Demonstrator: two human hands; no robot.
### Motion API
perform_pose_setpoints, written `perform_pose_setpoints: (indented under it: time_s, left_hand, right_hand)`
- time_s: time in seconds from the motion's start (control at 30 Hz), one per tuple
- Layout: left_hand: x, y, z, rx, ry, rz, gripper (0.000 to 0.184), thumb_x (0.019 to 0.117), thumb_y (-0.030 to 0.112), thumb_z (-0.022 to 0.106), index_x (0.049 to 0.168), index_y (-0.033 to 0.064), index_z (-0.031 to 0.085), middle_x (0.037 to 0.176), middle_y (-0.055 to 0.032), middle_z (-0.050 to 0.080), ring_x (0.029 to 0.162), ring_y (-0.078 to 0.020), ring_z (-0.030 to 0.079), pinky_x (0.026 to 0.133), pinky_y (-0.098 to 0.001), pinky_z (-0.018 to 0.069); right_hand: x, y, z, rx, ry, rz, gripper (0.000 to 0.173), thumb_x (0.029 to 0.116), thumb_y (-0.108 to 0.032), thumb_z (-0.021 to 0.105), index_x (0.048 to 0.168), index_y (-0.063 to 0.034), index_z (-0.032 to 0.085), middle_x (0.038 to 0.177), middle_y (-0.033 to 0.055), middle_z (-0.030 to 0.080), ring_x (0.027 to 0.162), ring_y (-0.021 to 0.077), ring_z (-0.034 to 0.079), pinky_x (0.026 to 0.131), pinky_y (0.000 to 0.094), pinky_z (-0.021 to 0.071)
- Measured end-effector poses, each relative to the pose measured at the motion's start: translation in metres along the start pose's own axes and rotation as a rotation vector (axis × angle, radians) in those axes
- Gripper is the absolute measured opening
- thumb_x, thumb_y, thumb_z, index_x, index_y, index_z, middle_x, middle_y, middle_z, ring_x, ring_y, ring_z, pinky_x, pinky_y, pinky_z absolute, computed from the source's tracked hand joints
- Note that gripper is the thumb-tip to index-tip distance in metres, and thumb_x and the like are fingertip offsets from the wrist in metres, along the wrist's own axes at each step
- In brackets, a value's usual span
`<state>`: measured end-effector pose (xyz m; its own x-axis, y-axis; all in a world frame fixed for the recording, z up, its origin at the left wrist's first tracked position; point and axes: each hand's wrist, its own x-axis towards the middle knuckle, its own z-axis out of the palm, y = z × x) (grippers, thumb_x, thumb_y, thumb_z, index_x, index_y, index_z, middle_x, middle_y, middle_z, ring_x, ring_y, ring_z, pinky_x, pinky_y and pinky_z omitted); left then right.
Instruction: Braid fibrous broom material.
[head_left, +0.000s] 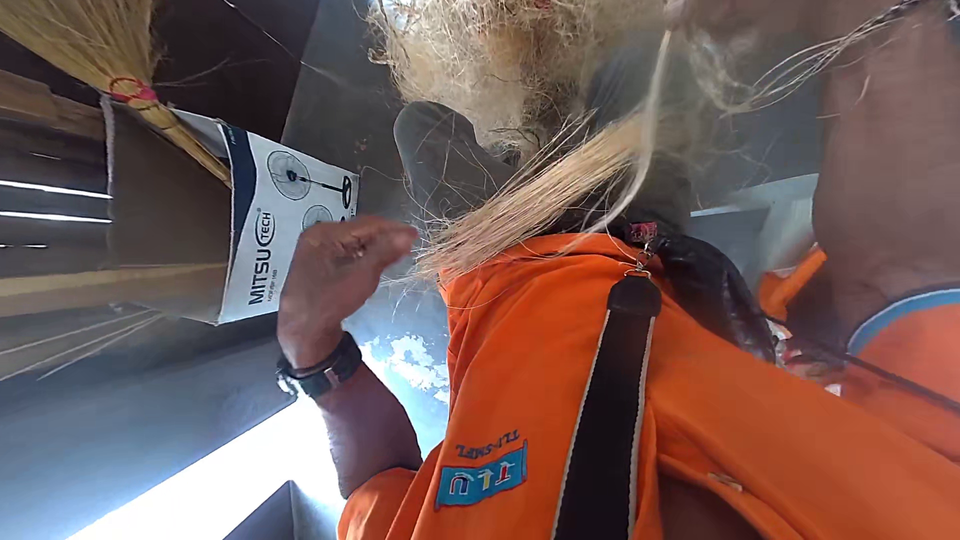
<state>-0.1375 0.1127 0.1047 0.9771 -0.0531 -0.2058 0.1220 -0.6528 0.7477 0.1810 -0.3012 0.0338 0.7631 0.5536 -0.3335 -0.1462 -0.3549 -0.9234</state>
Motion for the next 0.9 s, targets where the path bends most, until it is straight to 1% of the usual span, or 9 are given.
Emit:
perform_pose_setpoints:
  time_s: [0.07,0.13,0.27,0.3,0.37,0.5,0.63,0.77,0.9]
  left_hand:
    - [0.024,0.003,0.011,0.118,0.152,-0.015,0.034,0.1068,0.031,0.054,0.114,0.0020,0.072,0.104,-0.0127,0.072,0.089,-0.0168,0.067,0.086,-0.0383,0.0559]
    - [0.068,0.009,0.026,0.199,0.184,0.047,0.033,0.1032,0.031,0.059,0.112,0.0032,0.075,0.102,-0.0138,0.073,0.092,-0.0202,0.069,0.087,-0.0426,0.0562]
    - [0.150,0.015,0.079,0.375,-0.050,0.070,0.038,0.0988,0.041,0.064,0.114,0.0084,0.077,0.116,-0.0203,0.069,0.117,-0.0383,0.062,0.103,-0.0587,0.0480]
    - [0.167,0.012,0.093,0.411,-0.107,0.051,0.041,0.0976,0.045,0.064,0.113,0.0104,0.078,0.117,-0.0204,0.068,0.121,-0.0410,0.059,0.103,-0.0627,0.0457]
    - [0.192,0.006,0.116,0.498,-0.209,0.002,0.045,0.0957,0.055,0.061,0.103,0.0144,0.080,0.113,-0.0160,0.071,0.122,-0.0407,0.057,0.100,-0.0670,0.0440]
    - [0.219,0.005,0.135,0.559,-0.431,-0.095,0.062,0.0990,0.064,0.050,0.090,0.0078,0.074,0.105,-0.0171,0.072,0.112,-0.0385,0.064,0.095,-0.0684,0.0439]
    - [0.226,0.002,0.137,0.373,-0.505,-0.121,0.069,0.1021,0.064,0.042,0.082,0.0034,0.069,0.090,-0.0178,0.069,0.089,-0.0337,0.068,0.080,-0.0629,0.0503]
    - [0.220,0.006,0.130,0.146,-0.498,-0.195,0.061,0.1024,0.060,0.047,0.095,0.0051,0.074,0.098,-0.0122,0.072,0.095,-0.0238,0.068,0.090,-0.0552,0.0513]
    - [0.219,-0.004,0.125,-0.076,-0.529,-0.070,0.030,0.0978,0.033,0.066,0.078,0.0110,0.070,0.071,0.0019,0.064,0.065,-0.0080,0.058,0.066,-0.0357,0.0492]
  right_hand:
    - [-0.006,-0.014,0.014,-0.133,0.028,0.040,0.023,0.0951,-0.006,0.066,0.076,-0.0172,0.060,0.057,-0.0121,0.048,0.044,-0.0038,0.036,0.043,0.0132,0.0317]
    - [-0.016,-0.030,0.026,-0.270,0.057,0.032,0.023,0.0977,-0.007,0.062,0.077,-0.0170,0.059,0.056,-0.0110,0.044,0.043,-0.0028,0.034,0.041,0.0135,0.0295]
    - [-0.016,-0.033,0.029,-0.288,0.005,-0.001,0.022,0.0984,-0.011,0.061,0.077,-0.0170,0.060,0.058,-0.0111,0.045,0.045,-0.0029,0.035,0.042,0.0141,0.0293]
    - [-0.016,-0.035,0.030,-0.277,0.005,-0.004,0.023,0.0985,-0.011,0.062,0.077,-0.0167,0.060,0.057,-0.0108,0.045,0.045,-0.0026,0.034,0.042,0.0145,0.0290]
    - [-0.017,-0.038,0.031,-0.266,-0.009,-0.012,0.026,0.0989,-0.010,0.061,0.074,-0.0171,0.058,0.057,-0.0104,0.045,0.045,-0.0024,0.035,0.042,0.0145,0.0295]
    - [-0.014,-0.036,0.029,-0.236,-0.029,-0.043,0.025,0.0983,-0.009,0.061,0.075,-0.0173,0.058,0.055,-0.0105,0.041,0.044,-0.0017,0.031,0.041,0.0148,0.0265]
    - [-0.014,-0.033,0.025,-0.186,-0.029,-0.114,0.026,0.0930,-0.008,0.063,0.071,-0.0195,0.057,0.056,-0.0108,0.044,0.043,-0.0016,0.033,0.041,0.0146,0.0282]
    - [-0.017,-0.035,0.024,-0.183,-0.012,-0.113,0.024,0.0919,-0.009,0.064,0.072,-0.0215,0.057,0.055,-0.0126,0.042,0.044,-0.0026,0.034,0.043,0.0143,0.0306]
    - [-0.017,-0.036,0.024,-0.182,-0.008,-0.107,0.024,0.0937,-0.008,0.064,0.073,-0.0197,0.058,0.055,-0.0116,0.043,0.044,-0.0020,0.034,0.043,0.0144,0.0302]
